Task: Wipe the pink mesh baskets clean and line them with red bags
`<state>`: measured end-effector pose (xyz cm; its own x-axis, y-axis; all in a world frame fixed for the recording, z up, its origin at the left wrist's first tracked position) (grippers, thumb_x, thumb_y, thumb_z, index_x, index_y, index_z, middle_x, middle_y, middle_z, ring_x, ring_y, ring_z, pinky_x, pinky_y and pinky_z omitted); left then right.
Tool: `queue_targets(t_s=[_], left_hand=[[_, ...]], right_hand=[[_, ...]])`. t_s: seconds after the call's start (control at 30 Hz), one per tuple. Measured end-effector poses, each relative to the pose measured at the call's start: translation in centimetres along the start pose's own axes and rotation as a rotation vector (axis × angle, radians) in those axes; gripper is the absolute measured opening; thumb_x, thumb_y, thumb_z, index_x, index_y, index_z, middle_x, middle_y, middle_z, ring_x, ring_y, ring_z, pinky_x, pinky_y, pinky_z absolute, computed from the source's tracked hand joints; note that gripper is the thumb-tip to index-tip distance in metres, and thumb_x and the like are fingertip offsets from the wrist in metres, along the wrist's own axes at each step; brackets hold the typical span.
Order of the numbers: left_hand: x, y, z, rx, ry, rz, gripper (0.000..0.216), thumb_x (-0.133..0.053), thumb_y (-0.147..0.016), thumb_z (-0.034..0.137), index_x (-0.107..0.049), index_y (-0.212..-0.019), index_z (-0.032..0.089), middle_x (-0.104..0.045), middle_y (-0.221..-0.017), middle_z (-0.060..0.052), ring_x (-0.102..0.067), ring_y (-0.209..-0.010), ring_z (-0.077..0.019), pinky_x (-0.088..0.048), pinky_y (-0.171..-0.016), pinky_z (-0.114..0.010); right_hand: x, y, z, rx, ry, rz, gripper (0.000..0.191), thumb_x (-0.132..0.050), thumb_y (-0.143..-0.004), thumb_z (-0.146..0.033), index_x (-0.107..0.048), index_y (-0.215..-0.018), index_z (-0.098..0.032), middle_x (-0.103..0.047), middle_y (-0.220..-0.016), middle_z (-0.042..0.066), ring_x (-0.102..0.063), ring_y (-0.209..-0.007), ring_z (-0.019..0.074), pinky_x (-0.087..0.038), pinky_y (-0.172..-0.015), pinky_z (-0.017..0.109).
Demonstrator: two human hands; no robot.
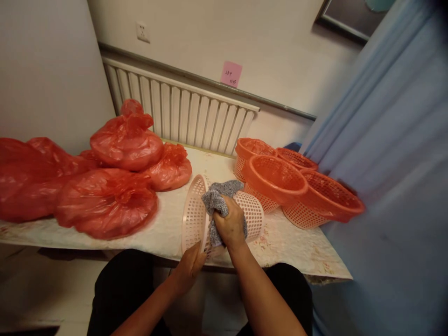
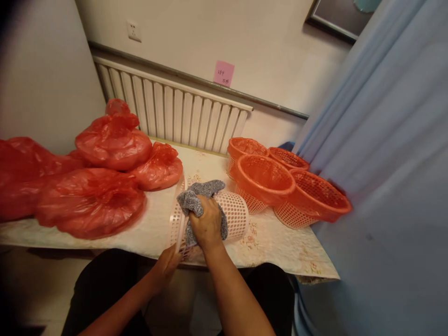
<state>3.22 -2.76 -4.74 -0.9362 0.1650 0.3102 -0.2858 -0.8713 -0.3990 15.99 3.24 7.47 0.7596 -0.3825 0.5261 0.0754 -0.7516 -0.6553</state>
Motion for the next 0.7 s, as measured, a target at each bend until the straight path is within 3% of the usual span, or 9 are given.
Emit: queue_targets(t_s=[0.2,0.47,0.57,0.7], left_hand=[[0.5,-0.1,0.9,-0.012,0.01,-0.072,0.045,-0.035,-0.096,0.041,-0.058,-0.126,0.016,-0.062,-0.129,-0.011,-0.056,-0.119,-0.0272,-0.04,-0.107,-0.04],[0.4,-3.0,4.7,0.129,0.036,0.124,0.048,-0.032,-0.097,0.048,-0.064,-0.111,0.014,-0.07,-0.104,-0.009,-0.062,-0.097,-0.0243,-0.046,-0.097,-0.038],[0.2,-3.0,4.6,0.164,0.062,0.134,0.049,-0.032,-0.097,0.049,-0.064,-0.11,0.014,-0.069,-0.108,-0.01,-0.061,-0.1,-0.0246,-0.046,-0.096,-0.037],[0.1,-2.6,4.3,0.199,0.085,0.097,0.051,-0.032,-0.096,0.051,-0.062,-0.113,0.013,-0.069,-0.113,-0.011,-0.061,-0.101,-0.0251,-0.048,-0.094,-0.036]], right_hand=[[0.2,0.4,0.1,-0.014,0.023,-0.002,0.024,-0.052,-0.074,-0.014,-0.065,-0.093,-0.021,-0.066,-0.089,0.004,-0.058,-0.089,0.022,-0.046,-0.081,0.032],[0.5,2.0,0.2,0.026,0.044,0.02,0.021,-0.052,-0.078,-0.015,-0.065,-0.094,-0.02,-0.066,-0.09,0.005,-0.058,-0.088,0.022,-0.045,-0.081,0.033],[1.1,1.3,2.1,-0.019,0.074,0.008,0.02,-0.052,-0.076,-0.014,-0.065,-0.09,-0.021,-0.066,-0.088,0.004,-0.057,-0.086,0.0206,-0.044,-0.079,0.03],[2.7,0.2,7.5,-0.178,0.195,0.07,0.018,-0.051,-0.073,-0.016,-0.065,-0.083,-0.02,-0.066,-0.082,0.003,-0.056,-0.078,0.0194,-0.041,-0.073,0.029]])
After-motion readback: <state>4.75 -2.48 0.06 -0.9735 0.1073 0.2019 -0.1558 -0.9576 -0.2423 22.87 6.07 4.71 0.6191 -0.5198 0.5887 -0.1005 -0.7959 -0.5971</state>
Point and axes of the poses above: each hand's wrist, its own y-axis away from the middle knuckle, its own x-axis out of the back of the hand, z = x × y, the point moved 2 cm from there along -y, towards the middle knuckle
